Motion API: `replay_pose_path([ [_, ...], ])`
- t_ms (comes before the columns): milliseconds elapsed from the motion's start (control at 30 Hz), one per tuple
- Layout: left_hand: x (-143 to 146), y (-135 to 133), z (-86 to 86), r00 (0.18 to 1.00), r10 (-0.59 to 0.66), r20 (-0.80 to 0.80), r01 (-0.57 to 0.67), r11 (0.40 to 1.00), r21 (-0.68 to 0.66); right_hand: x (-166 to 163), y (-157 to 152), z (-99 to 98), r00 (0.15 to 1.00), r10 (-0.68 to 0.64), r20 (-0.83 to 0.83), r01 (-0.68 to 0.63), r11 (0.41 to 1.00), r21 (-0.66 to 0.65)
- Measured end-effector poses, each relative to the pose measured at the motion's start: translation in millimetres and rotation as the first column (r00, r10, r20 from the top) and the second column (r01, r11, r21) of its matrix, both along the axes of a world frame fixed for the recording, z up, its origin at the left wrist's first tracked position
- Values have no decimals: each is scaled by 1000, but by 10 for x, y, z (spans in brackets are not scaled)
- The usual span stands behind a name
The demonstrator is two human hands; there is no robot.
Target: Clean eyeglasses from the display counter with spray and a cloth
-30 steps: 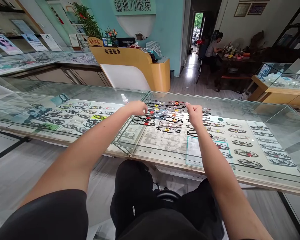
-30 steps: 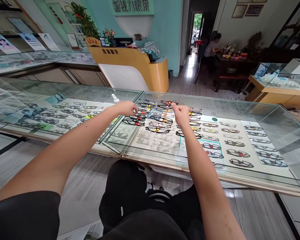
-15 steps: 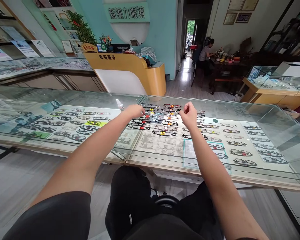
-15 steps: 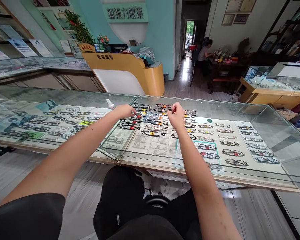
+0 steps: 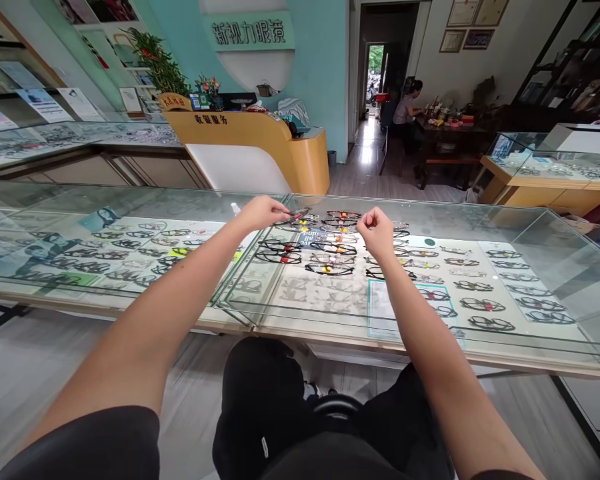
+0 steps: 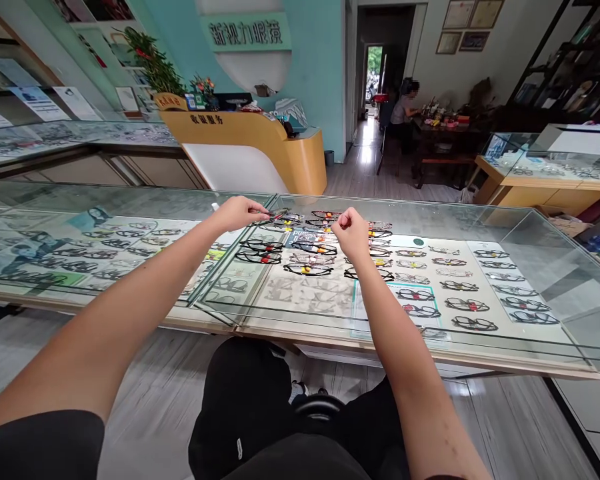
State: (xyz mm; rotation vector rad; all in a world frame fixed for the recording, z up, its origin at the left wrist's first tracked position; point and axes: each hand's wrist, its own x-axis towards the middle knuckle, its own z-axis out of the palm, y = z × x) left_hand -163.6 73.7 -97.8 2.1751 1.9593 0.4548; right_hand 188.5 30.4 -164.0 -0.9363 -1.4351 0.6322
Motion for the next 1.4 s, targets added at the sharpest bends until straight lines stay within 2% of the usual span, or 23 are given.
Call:
replay_pose_path([
  [67, 206, -32, -13, 944, -32, 329, 19, 999, 40, 16, -29, 52, 999, 6, 36, -7, 1000, 30],
  [133, 477, -76, -61, 806, -72, 588, 47, 997, 58, 41, -49, 134, 995, 19, 94, -24, 998, 58],
  [233, 892, -139, -145, 560, -101, 822, 110, 993, 47, 97, -48, 271, 979, 32, 200, -48, 996, 74],
  [333, 1213, -161, -209, 375, -135, 917, 178, 981, 71, 187, -13, 327, 961, 33, 275, -59, 995, 85],
  [433, 1434, -152, -269, 225, -141, 964, 241, 967, 85, 284, 20, 264, 966, 21, 259, -42, 996, 74],
  [600, 1653, -217, -473, 31, -87, 996, 284, 956, 75, 332, -8, 135, 967, 86, 238, -90, 996, 8],
  [700, 1712, -310, -626, -6, -15, 1000, 294, 956, 16, 286, -47, 124, 966, 148, 211, -144, 989, -35],
  [833, 1743, -390, -731, 9, 51, 999, 336, 940, -51, 195, -61, 105, 962, 240, 129, -227, 968, -107],
  [1067, 1747, -409, -710, -22, 88, 996, 370, 926, -74, 115, -63, 71, 945, 316, -85, -327, 927, -186],
  [1400, 1756, -414, -692, -37, 66, 997, 337, 940, -50, 103, -71, 81, 929, 327, -172, -362, 901, -241],
])
